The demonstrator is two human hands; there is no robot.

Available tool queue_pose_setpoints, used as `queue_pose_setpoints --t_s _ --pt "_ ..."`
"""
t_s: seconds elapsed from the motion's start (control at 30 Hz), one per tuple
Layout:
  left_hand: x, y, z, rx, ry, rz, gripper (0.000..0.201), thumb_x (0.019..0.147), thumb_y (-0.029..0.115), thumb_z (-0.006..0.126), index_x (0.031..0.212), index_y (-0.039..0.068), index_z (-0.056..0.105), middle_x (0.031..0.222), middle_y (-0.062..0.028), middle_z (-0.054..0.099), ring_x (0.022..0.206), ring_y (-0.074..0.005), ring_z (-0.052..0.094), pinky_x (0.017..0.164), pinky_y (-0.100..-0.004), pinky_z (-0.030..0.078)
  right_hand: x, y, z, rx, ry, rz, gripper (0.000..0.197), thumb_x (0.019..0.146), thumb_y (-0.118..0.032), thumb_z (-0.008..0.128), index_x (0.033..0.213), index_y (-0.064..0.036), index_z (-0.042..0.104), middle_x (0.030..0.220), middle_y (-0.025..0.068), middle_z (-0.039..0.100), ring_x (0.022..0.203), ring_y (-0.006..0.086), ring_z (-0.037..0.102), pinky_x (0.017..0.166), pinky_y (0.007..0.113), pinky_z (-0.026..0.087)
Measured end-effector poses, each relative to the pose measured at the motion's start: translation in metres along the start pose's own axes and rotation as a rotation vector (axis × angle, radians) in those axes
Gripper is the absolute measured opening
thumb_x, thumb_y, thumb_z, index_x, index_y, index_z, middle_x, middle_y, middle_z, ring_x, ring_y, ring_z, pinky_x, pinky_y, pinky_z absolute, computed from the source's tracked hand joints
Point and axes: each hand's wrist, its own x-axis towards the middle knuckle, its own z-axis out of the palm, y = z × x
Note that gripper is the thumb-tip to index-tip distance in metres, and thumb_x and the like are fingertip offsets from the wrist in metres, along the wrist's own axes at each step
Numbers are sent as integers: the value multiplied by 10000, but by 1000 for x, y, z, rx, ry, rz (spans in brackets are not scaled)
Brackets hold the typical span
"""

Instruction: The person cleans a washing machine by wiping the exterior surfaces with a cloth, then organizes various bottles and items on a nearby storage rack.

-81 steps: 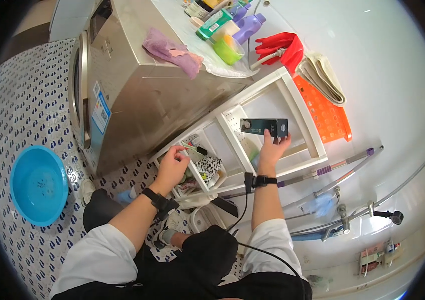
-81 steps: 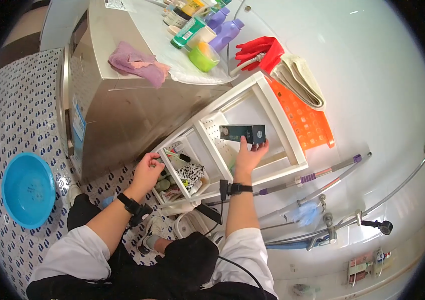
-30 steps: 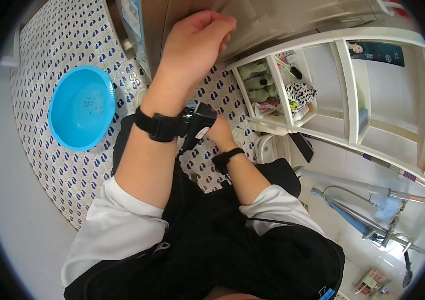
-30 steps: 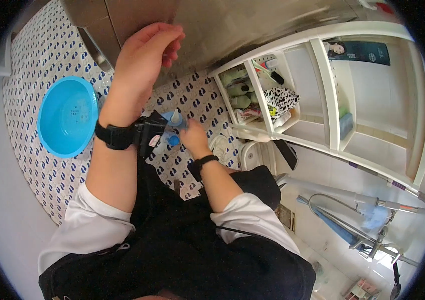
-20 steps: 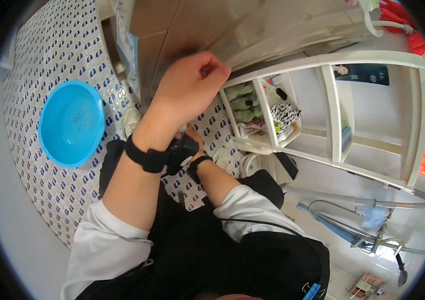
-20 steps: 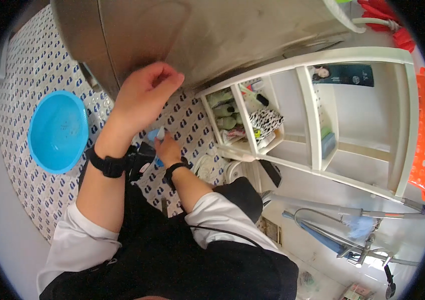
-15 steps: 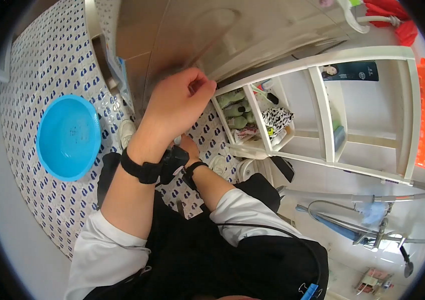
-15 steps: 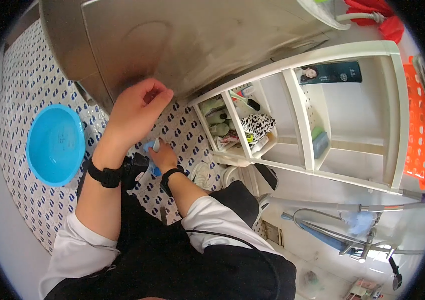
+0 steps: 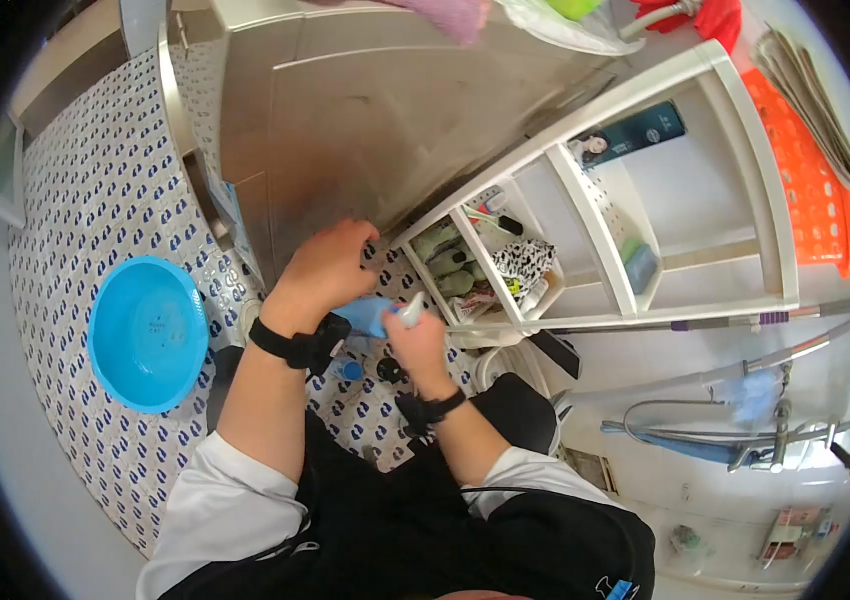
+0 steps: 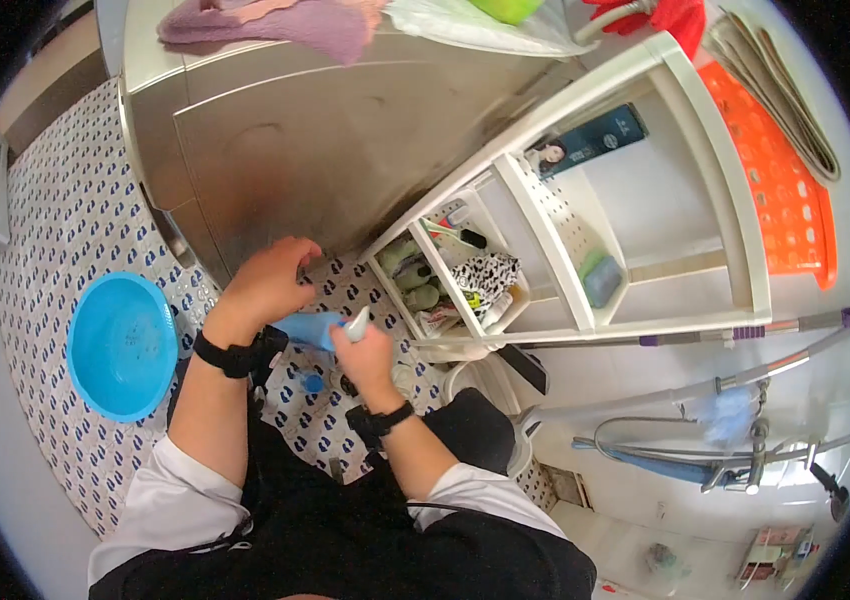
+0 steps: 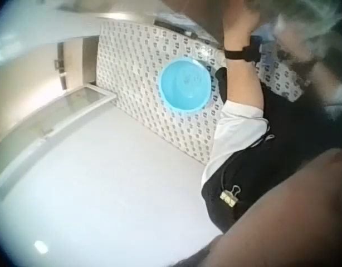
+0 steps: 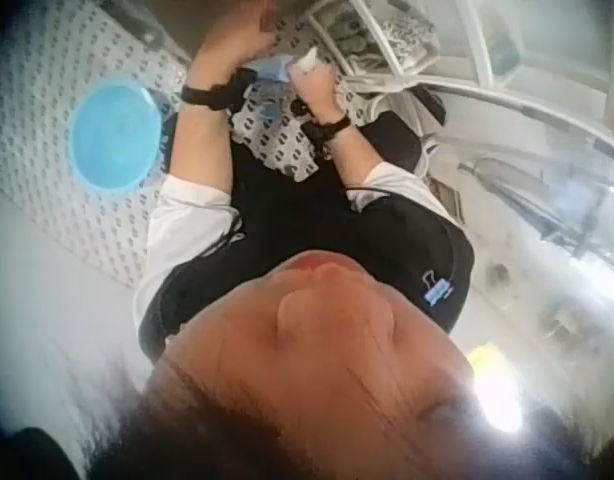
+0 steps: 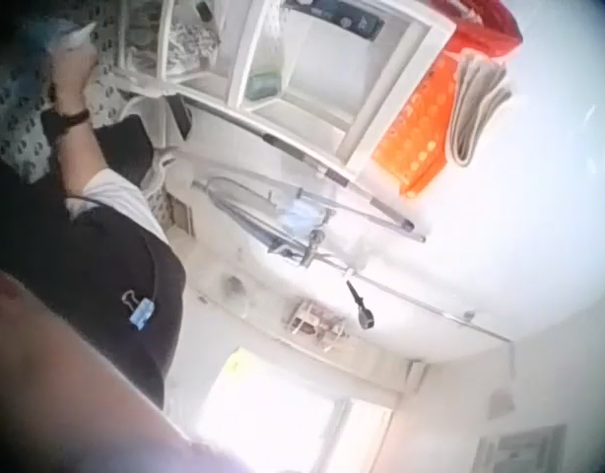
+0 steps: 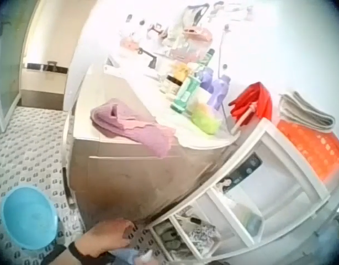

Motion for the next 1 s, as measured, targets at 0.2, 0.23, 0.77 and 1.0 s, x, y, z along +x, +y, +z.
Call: queue_pose_setpoints --t_s 0.2,0.23,0.77,1.0 --pt "-8 30 29 102 6 156 830 612 129 886 1378 49 577 1405 -195 591 1300 -412 549 1081 -454 478 3 -116 -126 215 237 -138 247 817 -171 806 977 14 772 773 59 726 727 100 662 681 280 540" --pt "-5 45 27 -41 73 303 823 591 138 912 1344 49 593 1377 -189 608 1274 -402 569 1068 -449 486 -2 -129 -137 198 285 -227 229 817 -157 805 973 8 774 773 53 722 725 95 657 680 277 539" --pt "-10 129 79 -602 -30 342 682 697 407 909 1195 22 648 1022 -166 722 936 -304 720 859 -381 561 26 -127 -193 166 286 -191 899 739 -236 922 1404 84 409 1211 175 626 1046 224 648 932 355 539" --pt "-4 129 92 -1424 -159 163 295 1025 232 651 1245 39 615 1003 -40 684 884 -124 643 765 -274 522 104 -149 -296 534 277 -117 446 921 -295 799 1187 17 626 998 76 699 848 170 681 739 334 573"
